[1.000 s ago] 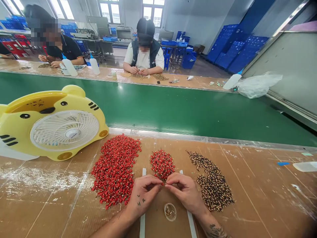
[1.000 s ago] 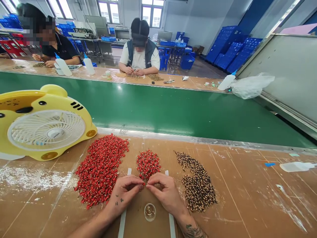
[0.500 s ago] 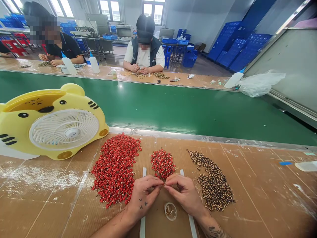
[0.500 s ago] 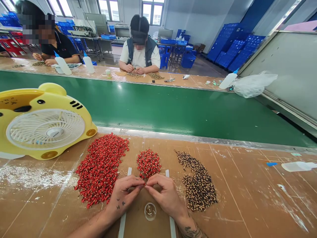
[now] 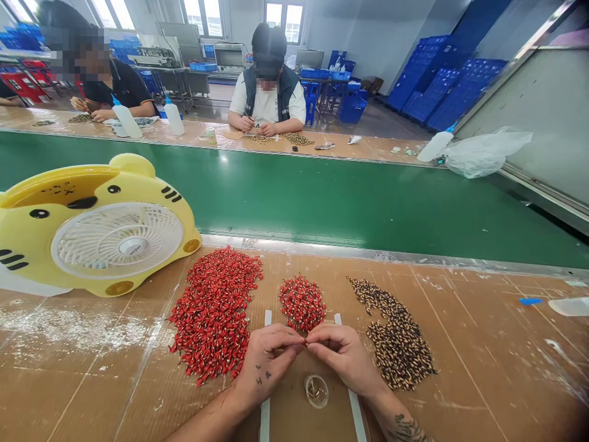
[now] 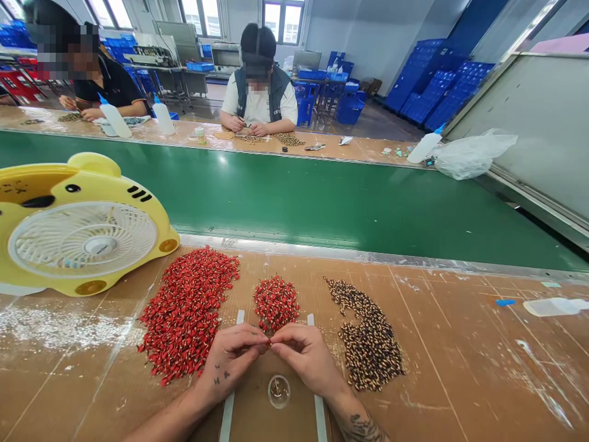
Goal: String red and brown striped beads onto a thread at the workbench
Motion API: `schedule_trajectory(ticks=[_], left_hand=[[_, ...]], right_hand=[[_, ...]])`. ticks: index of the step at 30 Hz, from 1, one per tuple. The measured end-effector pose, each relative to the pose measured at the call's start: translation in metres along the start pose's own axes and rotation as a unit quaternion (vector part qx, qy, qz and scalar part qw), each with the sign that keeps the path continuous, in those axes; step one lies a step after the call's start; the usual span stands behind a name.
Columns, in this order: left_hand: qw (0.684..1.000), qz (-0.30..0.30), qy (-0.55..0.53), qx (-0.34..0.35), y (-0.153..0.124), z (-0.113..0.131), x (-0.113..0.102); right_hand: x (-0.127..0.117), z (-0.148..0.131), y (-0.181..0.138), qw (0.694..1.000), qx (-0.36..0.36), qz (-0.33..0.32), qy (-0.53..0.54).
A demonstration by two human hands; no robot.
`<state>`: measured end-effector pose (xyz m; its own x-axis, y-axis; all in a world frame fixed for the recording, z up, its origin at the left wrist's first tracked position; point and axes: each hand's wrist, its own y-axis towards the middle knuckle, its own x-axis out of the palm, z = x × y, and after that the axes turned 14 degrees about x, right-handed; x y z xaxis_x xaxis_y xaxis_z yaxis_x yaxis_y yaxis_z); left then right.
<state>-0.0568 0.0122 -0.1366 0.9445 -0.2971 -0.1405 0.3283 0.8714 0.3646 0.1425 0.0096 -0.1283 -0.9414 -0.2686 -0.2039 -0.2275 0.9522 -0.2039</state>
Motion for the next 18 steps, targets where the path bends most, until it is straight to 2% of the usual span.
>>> schedule_trajectory(ticks=[6,13,18], left_hand=[[1.0,-0.017,0.002,-0.025,0.001,0.005,0.0],[0.995,-0.017,0.052,-0.089,-0.002,-0.003,0.004],[0.995,-0.006,0.067,-0.075,0.0,-0.003,0.004]], right_hand=[[-0.002,0.008,0.003,0.997,0.058,-0.038,0.021],[0.002,0.014,0.006,0.987,0.122,-0.06,0.089],[0.006,0.013,0.01,0.985,0.129,-0.052,0.106]])
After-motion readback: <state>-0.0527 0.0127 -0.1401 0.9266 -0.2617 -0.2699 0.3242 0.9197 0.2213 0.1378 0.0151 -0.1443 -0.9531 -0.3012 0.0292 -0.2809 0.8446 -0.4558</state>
